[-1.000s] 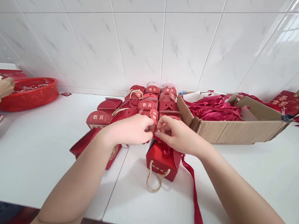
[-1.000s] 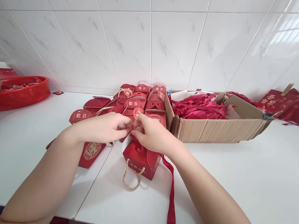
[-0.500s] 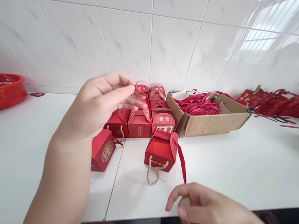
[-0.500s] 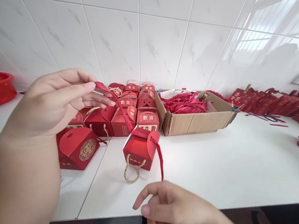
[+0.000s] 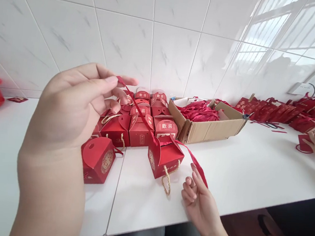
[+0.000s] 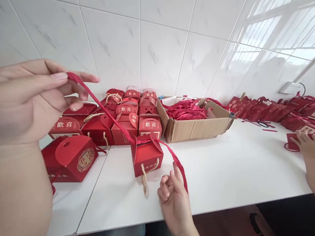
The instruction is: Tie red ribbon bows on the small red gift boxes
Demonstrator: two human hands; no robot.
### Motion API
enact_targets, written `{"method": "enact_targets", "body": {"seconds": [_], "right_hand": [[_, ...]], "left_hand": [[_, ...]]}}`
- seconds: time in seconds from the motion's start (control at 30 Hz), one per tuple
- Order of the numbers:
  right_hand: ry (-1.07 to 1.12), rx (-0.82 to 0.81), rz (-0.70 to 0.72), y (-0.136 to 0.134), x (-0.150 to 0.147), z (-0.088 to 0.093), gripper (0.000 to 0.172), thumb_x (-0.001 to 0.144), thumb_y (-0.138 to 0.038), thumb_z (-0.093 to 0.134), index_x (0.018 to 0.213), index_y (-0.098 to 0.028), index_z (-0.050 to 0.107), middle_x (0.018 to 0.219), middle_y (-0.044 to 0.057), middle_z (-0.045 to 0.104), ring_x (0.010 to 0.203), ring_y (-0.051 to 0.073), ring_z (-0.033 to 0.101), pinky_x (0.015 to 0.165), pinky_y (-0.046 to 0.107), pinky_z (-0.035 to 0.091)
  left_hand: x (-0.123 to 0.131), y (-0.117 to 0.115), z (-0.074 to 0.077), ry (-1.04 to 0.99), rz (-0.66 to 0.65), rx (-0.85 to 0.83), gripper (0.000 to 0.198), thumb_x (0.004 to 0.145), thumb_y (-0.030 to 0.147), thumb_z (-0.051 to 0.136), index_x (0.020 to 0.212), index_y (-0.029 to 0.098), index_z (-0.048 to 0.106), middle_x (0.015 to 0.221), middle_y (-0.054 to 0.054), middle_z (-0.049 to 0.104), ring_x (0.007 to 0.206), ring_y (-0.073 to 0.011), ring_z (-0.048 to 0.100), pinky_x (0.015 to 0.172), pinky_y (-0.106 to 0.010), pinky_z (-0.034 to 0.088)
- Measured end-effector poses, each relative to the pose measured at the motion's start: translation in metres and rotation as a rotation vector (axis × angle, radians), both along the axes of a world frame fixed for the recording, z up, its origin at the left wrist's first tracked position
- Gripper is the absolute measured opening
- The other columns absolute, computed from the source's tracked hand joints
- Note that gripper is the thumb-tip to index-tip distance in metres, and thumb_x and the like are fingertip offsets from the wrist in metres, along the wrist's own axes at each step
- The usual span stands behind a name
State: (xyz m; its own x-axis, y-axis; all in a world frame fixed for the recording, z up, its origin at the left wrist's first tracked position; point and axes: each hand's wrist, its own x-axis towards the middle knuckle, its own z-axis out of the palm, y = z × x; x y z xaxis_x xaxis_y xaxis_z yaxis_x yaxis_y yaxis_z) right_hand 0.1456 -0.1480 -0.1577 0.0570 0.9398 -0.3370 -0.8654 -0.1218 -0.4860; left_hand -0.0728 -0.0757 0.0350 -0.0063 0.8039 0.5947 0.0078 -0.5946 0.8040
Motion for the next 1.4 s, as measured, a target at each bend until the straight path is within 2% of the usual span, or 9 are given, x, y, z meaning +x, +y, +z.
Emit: {"method": "enact_targets", "body": {"seconds": [0.1,0.2,0.43,0.6,0.7,0.8,0.93,1.2,1.4], "right_hand": [[-0.134,0.112,-0.117,0.023,0.022,0.003,0.030,0.073,-0.026,0.075,0.097,-0.028,0.057,0.063,-0.006,0.057,0.043,0.003,0.037,0.042,0.012,0.033],[-0.323,0.242,-0.223,0.044,0.043,0.015,0.036,0.072,-0.029,0.076,0.104,-0.031,0.059,0.067,-0.006,0.057,0.049,0.004,0.044,0.048,0.014,0.039],[-0.790,0.443,-0.283,0.077,0.075,0.064,0.024,0.075,-0.039,0.073,0.088,-0.020,0.067,0.069,-0.002,0.059,0.054,0.007,0.051,0.050,0.020,0.042],[-1.431,0.495,-0.175,0.081,0.094,0.109,0.026,0.070,-0.039,0.077,0.087,-0.023,0.067,0.085,0.003,0.069,0.078,0.017,0.064,0.070,0.029,0.048],[-1.612,0.469,-0.116,0.079,0.097,0.135,0.027,0.069,-0.043,0.076,0.087,-0.025,0.069,0.090,0.003,0.070,0.085,0.020,0.065,0.071,0.030,0.049],[-1.696,0.489,-0.074,0.080,0.092,0.156,0.026,0.072,-0.048,0.071,0.076,-0.022,0.070,0.072,0.002,0.068,0.071,0.018,0.063,0.061,0.029,0.046],[-1.726,0.595,-0.184,0.088,0.080,0.172,0.028,0.072,-0.048,0.071,0.068,-0.020,0.071,0.064,0.002,0.065,0.061,0.017,0.060,0.052,0.028,0.042],[-1.560,0.693,-0.211,0.097,0.074,0.177,0.035,0.080,-0.049,0.064,0.061,-0.021,0.070,0.052,0.001,0.061,0.053,0.014,0.058,0.052,0.028,0.043],[-1.355,0.831,-0.290,0.098,0.064,0.174,0.020,0.076,-0.038,0.071,0.065,-0.021,0.071,0.049,-0.003,0.053,0.056,0.014,0.057,0.051,0.027,0.041]], "left_hand": [[-0.003,0.002,0.000,-0.023,-0.049,0.005,0.011,0.076,0.017,0.061,0.067,0.024,0.063,0.082,-0.005,0.073,0.077,-0.0260,0.066,0.057,-0.042,0.055],[-0.004,0.007,-0.001,-0.073,-0.093,0.044,0.015,0.078,0.009,0.053,0.067,0.015,0.061,0.075,-0.008,0.072,0.077,-0.0251,0.068,0.059,-0.038,0.055],[-0.009,0.015,-0.003,-0.110,0.037,0.146,0.012,0.077,0.006,0.054,0.069,0.010,0.062,0.067,-0.007,0.069,0.057,-0.0121,0.059,0.043,-0.019,0.035],[-0.001,0.013,-0.005,-0.126,0.052,0.111,0.013,0.078,0.008,0.059,0.072,0.015,0.069,0.069,-0.004,0.067,0.061,-0.0116,0.059,0.047,-0.021,0.045],[0.006,0.010,-0.008,-0.093,0.061,0.134,0.017,0.074,0.003,0.063,0.082,0.014,0.072,0.075,-0.004,0.069,0.067,-0.0111,0.062,0.057,-0.022,0.053],[0.011,0.007,-0.009,-0.060,0.149,0.146,0.023,0.068,0.007,0.071,0.083,0.024,0.074,0.080,-0.003,0.071,0.076,-0.0184,0.066,0.067,-0.032,0.059],[0.016,0.007,-0.009,-0.019,0.250,0.137,0.022,0.066,0.021,0.077,0.075,0.039,0.071,0.080,0.000,0.071,0.084,-0.0283,0.067,0.073,-0.045,0.059],[0.039,0.020,-0.003,-0.093,0.207,0.152,0.016,0.068,0.017,0.075,0.079,0.028,0.072,0.077,-0.001,0.069,0.080,-0.0201,0.065,0.066,-0.034,0.058],[0.064,0.026,0.000,-0.199,0.079,0.143,0.014,0.069,0.015,0.075,0.076,0.024,0.068,0.080,-0.002,0.069,0.083,-0.0178,0.065,0.055,-0.025,0.050]]}}
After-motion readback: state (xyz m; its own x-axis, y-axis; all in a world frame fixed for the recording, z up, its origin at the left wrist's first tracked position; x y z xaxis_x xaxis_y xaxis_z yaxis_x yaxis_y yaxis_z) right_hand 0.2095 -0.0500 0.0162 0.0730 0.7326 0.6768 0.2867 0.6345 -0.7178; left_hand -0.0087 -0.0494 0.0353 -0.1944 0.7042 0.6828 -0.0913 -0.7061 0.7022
